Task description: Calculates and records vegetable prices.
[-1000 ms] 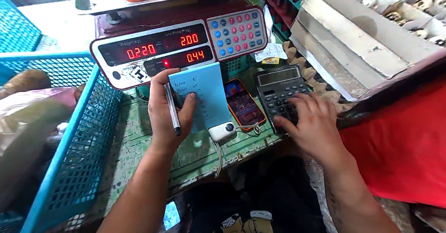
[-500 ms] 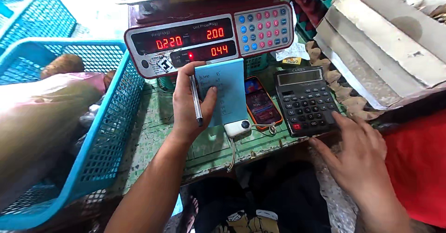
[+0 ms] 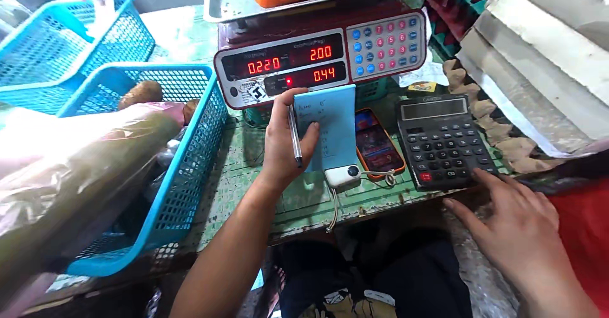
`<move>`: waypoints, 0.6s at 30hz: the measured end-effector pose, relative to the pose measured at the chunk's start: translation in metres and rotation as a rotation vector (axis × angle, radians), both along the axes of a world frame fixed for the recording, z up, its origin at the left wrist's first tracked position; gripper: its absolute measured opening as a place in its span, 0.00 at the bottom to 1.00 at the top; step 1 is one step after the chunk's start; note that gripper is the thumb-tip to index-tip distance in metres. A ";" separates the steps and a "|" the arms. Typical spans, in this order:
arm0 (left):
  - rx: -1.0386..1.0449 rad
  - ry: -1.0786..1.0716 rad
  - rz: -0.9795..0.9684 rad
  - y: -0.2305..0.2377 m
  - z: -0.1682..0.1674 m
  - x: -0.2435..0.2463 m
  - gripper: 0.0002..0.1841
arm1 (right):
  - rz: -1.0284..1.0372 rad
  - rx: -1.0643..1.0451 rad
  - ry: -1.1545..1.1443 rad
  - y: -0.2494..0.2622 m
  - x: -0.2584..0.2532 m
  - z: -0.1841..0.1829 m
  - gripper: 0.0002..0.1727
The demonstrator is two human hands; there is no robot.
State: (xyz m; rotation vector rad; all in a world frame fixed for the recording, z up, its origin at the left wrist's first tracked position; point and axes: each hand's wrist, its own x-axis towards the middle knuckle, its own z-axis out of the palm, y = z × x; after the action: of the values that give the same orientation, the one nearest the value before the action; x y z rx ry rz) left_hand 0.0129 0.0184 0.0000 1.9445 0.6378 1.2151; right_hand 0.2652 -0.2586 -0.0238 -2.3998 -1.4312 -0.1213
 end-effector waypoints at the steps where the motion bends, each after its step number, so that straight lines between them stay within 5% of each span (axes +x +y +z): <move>1: 0.009 0.031 0.004 0.001 0.000 -0.002 0.32 | 0.004 0.000 -0.003 0.001 -0.001 0.000 0.48; 5: 0.078 0.162 0.005 0.004 -0.002 -0.007 0.36 | -0.011 -0.030 -0.020 0.001 -0.004 0.001 0.42; 18: -0.007 0.079 -0.012 -0.003 0.001 -0.003 0.35 | 0.080 0.073 -0.057 0.024 -0.003 0.003 0.39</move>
State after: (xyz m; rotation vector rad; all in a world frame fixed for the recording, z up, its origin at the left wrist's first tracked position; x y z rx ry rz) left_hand 0.0102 0.0154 0.0008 1.9962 0.6684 1.1316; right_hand 0.2621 -0.2343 -0.0205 -2.2950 -1.5189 -0.2198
